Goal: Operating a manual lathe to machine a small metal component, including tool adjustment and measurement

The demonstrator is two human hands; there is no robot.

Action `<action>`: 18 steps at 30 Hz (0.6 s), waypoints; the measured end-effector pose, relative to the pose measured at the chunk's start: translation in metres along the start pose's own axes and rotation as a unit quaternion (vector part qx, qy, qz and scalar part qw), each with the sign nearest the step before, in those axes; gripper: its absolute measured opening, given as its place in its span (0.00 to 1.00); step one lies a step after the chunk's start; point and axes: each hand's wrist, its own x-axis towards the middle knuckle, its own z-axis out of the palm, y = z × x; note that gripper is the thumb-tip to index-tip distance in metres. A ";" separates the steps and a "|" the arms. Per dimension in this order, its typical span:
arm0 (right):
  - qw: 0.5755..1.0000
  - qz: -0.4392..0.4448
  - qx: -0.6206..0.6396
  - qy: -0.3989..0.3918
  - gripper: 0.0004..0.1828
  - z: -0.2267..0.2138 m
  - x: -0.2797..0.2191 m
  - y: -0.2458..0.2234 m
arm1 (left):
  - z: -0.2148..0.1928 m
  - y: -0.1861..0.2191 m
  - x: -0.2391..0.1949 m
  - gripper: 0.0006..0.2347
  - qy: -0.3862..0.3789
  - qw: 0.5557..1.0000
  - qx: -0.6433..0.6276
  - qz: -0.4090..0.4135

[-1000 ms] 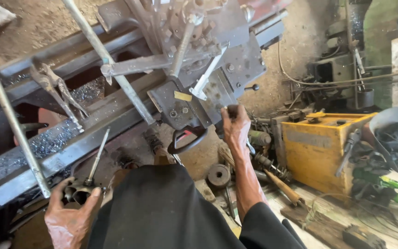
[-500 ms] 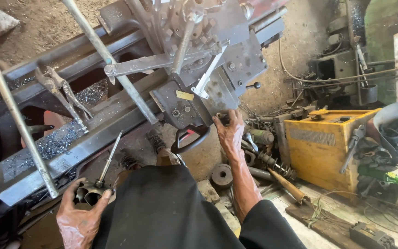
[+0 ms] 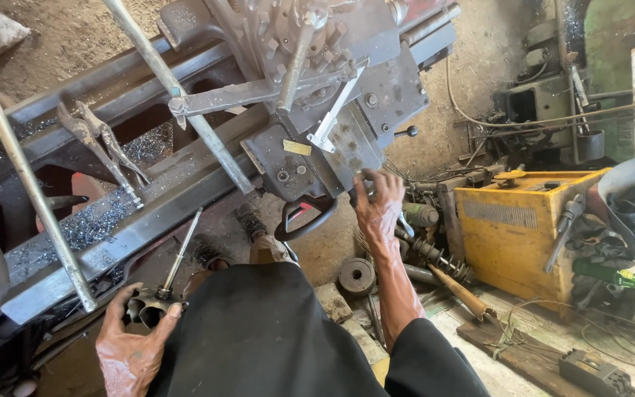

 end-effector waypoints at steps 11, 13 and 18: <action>0.980 -0.018 0.024 0.196 0.09 -0.016 0.012 -0.029 | -0.012 0.028 0.016 0.22 -0.083 0.967 -0.100 -0.217; 0.995 -0.002 -0.032 0.096 0.11 0.010 -0.001 -0.004 | -0.016 0.036 0.013 0.24 -0.099 0.965 -0.093 -0.223; 0.995 -0.018 -0.021 0.098 0.10 -0.006 0.023 -0.035 | -0.011 -0.001 0.018 0.24 -0.069 0.974 -0.111 -0.183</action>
